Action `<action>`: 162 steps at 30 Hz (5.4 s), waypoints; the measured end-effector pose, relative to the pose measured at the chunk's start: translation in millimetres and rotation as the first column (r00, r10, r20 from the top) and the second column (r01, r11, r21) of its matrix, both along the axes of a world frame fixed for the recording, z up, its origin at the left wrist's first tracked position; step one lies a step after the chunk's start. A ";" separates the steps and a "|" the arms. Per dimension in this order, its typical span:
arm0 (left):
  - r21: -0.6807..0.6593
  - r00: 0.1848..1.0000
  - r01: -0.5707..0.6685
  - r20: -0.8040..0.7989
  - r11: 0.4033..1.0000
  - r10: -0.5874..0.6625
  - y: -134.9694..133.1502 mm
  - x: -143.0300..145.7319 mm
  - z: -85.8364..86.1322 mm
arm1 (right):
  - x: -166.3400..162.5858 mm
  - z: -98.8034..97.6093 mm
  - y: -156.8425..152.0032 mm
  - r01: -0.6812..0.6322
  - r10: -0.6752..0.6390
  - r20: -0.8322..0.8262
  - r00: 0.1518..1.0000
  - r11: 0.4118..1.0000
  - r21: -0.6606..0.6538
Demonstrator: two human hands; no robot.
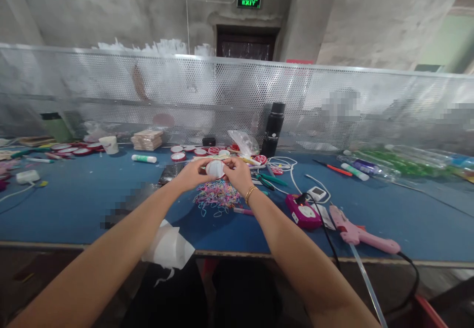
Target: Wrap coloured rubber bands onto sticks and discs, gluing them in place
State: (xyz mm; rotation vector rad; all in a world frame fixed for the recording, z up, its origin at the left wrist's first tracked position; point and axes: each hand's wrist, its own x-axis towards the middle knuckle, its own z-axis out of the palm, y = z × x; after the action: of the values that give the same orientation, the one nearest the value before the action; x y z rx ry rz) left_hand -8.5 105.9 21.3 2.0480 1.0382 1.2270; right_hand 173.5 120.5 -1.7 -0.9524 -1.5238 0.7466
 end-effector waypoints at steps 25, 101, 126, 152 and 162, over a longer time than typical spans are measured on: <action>-0.325 0.825 -0.251 0.422 0.912 0.377 -2.4 3.0 6.7 | -15.6 -10.5 -1.4 -0.172 -0.067 0.754 0.653 0.957 0.234; -0.165 0.855 -0.345 0.352 0.924 0.382 12.3 -4.4 -4.2 | 4.7 1.6 14.1 -0.069 0.022 0.829 0.558 0.997 0.021; -0.163 0.894 -0.385 0.177 0.908 0.411 11.3 -5.1 -8.9 | 11.6 6.8 13.7 -0.300 0.294 0.606 0.739 0.949 -0.096; 0.040 0.961 -0.268 -0.055 0.963 0.270 1.6 -1.4 -2.3 | -10.9 18.8 0.7 -0.049 -0.041 0.357 0.933 0.969 0.241; 0.148 0.909 -0.409 -0.025 0.900 0.417 8.8 -8.1 -2.2 | -7.1 34.5 -18.0 -0.418 0.427 -0.026 0.904 0.870 -0.263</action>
State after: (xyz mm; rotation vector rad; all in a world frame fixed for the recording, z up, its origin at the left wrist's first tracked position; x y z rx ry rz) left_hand -16.6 114.7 19.1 2.0374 1.5111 1.4933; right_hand 166.4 102.5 32.9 -0.8297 -1.7154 1.2798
